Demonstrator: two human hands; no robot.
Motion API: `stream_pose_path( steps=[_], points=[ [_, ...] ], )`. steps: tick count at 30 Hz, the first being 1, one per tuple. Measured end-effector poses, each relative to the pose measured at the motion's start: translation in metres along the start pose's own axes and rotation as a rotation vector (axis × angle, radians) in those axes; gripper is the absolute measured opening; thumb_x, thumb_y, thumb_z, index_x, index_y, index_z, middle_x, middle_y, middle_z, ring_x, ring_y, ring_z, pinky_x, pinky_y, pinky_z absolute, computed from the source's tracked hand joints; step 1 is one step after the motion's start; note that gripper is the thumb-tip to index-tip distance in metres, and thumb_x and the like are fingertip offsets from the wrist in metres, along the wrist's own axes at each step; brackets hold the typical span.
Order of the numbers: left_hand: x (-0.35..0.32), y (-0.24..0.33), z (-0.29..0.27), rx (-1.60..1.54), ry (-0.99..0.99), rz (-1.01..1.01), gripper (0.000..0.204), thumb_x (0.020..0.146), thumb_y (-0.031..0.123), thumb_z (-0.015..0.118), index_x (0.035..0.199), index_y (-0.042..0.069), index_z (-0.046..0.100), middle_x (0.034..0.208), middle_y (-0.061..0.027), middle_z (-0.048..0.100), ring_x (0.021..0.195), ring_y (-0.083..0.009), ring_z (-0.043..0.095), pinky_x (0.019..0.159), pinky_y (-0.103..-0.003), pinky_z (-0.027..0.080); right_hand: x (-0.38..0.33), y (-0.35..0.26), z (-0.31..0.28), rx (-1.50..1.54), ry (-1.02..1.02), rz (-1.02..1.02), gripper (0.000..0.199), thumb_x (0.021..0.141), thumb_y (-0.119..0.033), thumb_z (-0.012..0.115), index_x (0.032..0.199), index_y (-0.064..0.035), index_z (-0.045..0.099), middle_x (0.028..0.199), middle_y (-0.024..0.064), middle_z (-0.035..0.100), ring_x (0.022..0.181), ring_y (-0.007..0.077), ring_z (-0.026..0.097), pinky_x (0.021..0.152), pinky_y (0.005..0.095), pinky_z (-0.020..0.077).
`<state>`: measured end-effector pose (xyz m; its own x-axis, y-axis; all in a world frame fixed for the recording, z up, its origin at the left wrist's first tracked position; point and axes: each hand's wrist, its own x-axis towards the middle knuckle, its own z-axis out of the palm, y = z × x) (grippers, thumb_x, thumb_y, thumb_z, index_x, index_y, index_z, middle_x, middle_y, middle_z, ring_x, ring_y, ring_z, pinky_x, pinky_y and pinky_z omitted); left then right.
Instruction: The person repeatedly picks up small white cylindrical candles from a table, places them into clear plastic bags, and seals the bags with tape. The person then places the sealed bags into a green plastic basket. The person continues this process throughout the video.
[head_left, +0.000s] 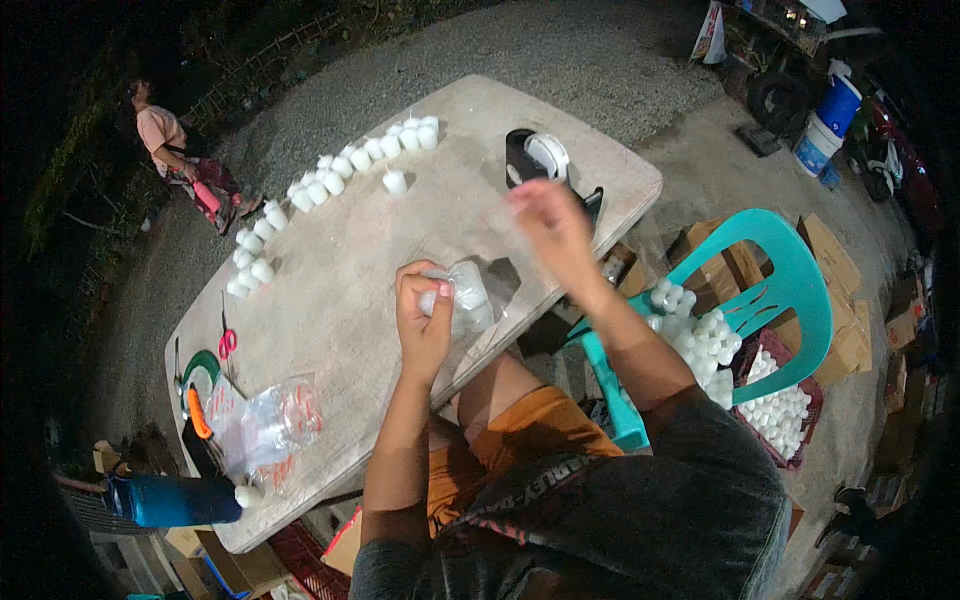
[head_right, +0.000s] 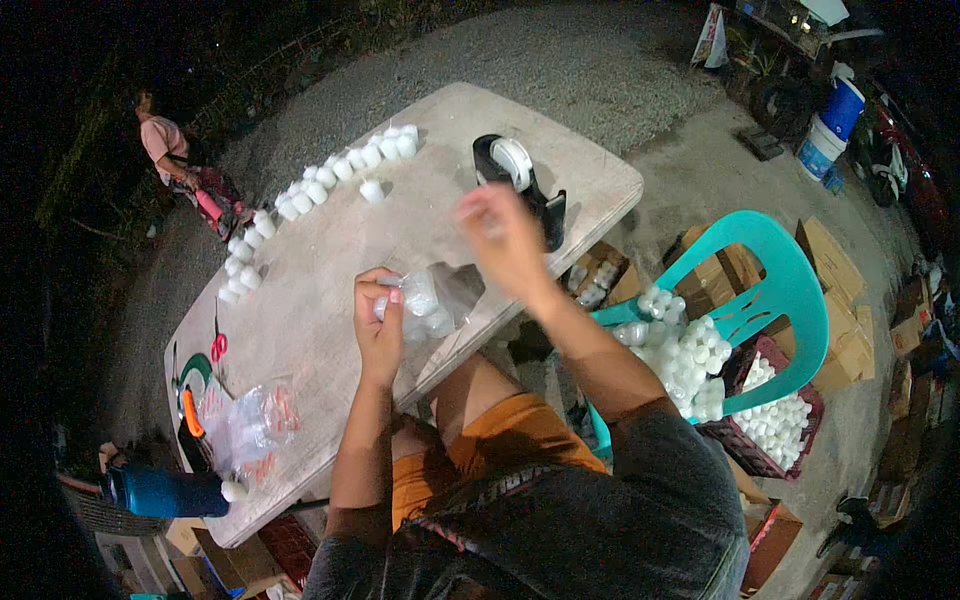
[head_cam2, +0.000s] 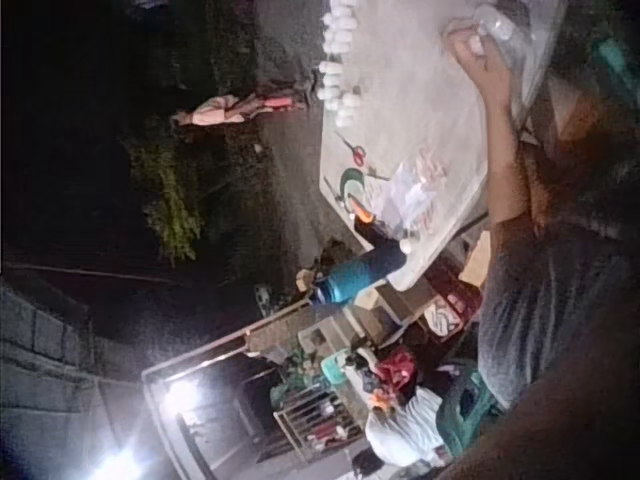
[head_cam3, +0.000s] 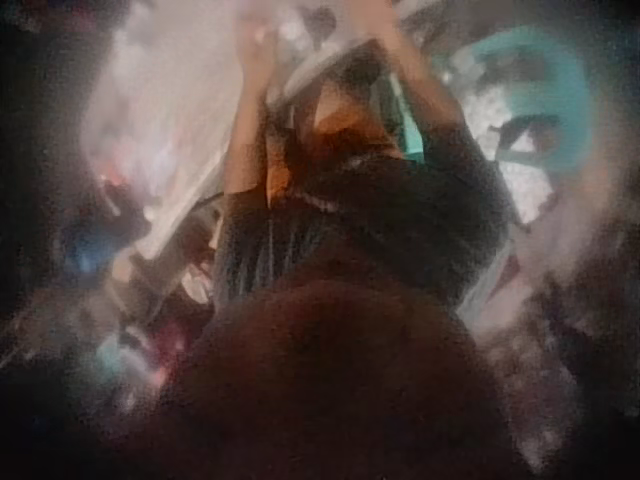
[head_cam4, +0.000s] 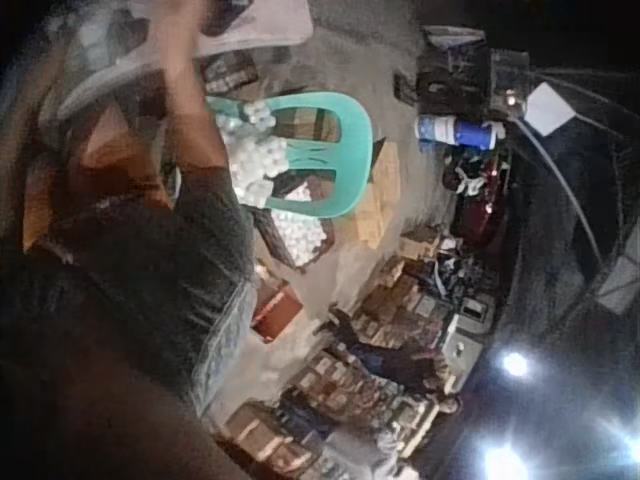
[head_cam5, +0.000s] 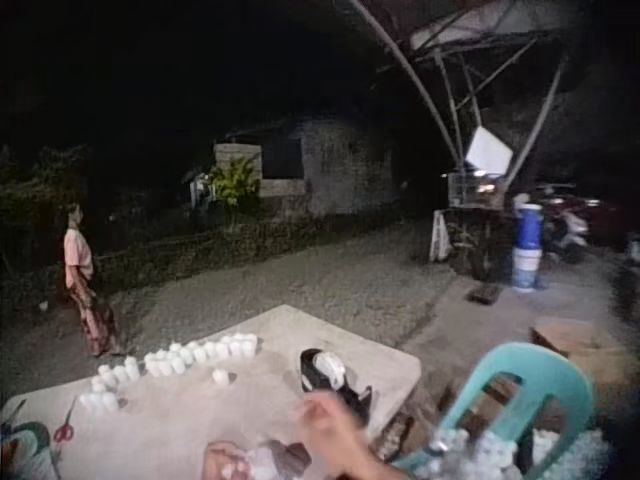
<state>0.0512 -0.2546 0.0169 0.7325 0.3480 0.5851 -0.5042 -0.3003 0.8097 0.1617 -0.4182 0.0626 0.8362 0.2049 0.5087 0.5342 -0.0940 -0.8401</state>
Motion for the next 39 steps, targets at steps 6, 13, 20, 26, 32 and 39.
stream_pose_path(
  steps=[6, 13, 20, 26, 32, 39],
  points=[
    [0.030, 0.002, 0.047, 0.081, -0.158, 0.097, 0.006, 0.084, 0.003, 0.057, 0.086, 0.003, 0.051, 0.100, -0.0117, 0.051, 0.093, -0.0226, 0.050, 0.086, -0.031, 0.038, 0.061, 0.050, -0.082, 0.057, -0.118, 0.493, 0.045, 0.086, -0.026, 0.064, 0.117, -0.0014, 0.043, 0.078, 0.0056, 0.063, 0.075, 0.0139, 0.055, 0.076, 0.0320, 0.0421],
    [0.032, -0.013, 0.046, 0.034, -0.091, 0.079, 0.003, 0.087, 0.004, 0.054, 0.086, 0.003, 0.052, 0.097, -0.0105, 0.052, 0.093, -0.0210, 0.050, 0.085, -0.030, 0.039, 0.003, 0.034, -0.110, 0.305, 0.106, 0.455, 0.039, 0.086, -0.017, 0.063, 0.115, 0.0007, 0.045, 0.066, 0.0039, 0.060, 0.068, 0.0133, 0.059, 0.072, 0.0268, 0.0451],
    [0.029, -0.009, 0.041, -0.008, -0.112, -0.009, 0.017, 0.095, 0.012, 0.044, 0.086, 0.000, 0.052, 0.094, -0.0113, 0.053, 0.090, -0.0200, 0.051, 0.083, -0.030, 0.040, -0.007, 0.018, -0.114, -0.850, 0.158, -0.084, 0.008, 0.079, -0.007, 0.059, 0.081, -0.0098, 0.066, 0.060, 0.0054, 0.060, 0.061, 0.0196, 0.060, 0.079, 0.0367, 0.0410],
    [0.031, 0.020, 0.027, 0.041, -0.196, -0.053, 0.032, 0.099, 0.018, 0.034, 0.084, -0.003, 0.053, 0.087, -0.0108, 0.054, 0.083, -0.0187, 0.052, 0.080, -0.029, 0.040, 0.004, 0.019, -0.133, -0.634, -0.070, 0.152, 0.009, 0.085, -0.014, 0.059, 0.081, -0.0095, 0.067, 0.061, 0.0049, 0.060, 0.057, 0.0125, 0.055, 0.070, 0.0280, 0.0402],
    [0.032, 0.014, 0.024, 0.019, -0.143, -0.060, 0.033, 0.100, 0.018, 0.034, 0.083, -0.003, 0.053, 0.083, -0.0094, 0.056, 0.081, -0.0173, 0.052, 0.079, -0.028, 0.041, -0.005, 0.039, -0.136, 0.190, -0.136, 0.500, 0.020, 0.091, -0.020, 0.057, 0.089, -0.0018, 0.065, 0.063, -0.0028, 0.054, 0.061, 0.0073, 0.046, 0.060, 0.0221, 0.0377],
    [0.027, 0.007, 0.026, 0.047, -0.118, -0.054, 0.034, 0.100, 0.018, 0.031, 0.083, -0.002, 0.053, 0.087, -0.0112, 0.056, 0.083, -0.0184, 0.052, 0.082, -0.029, 0.040, -0.014, 0.070, -0.129, 0.034, -0.059, 0.432, 0.019, 0.089, -0.022, 0.060, 0.091, -0.0043, 0.066, 0.062, -0.0022, 0.055, 0.062, 0.0071, 0.050, 0.060, 0.0239, 0.0377]
  ],
)
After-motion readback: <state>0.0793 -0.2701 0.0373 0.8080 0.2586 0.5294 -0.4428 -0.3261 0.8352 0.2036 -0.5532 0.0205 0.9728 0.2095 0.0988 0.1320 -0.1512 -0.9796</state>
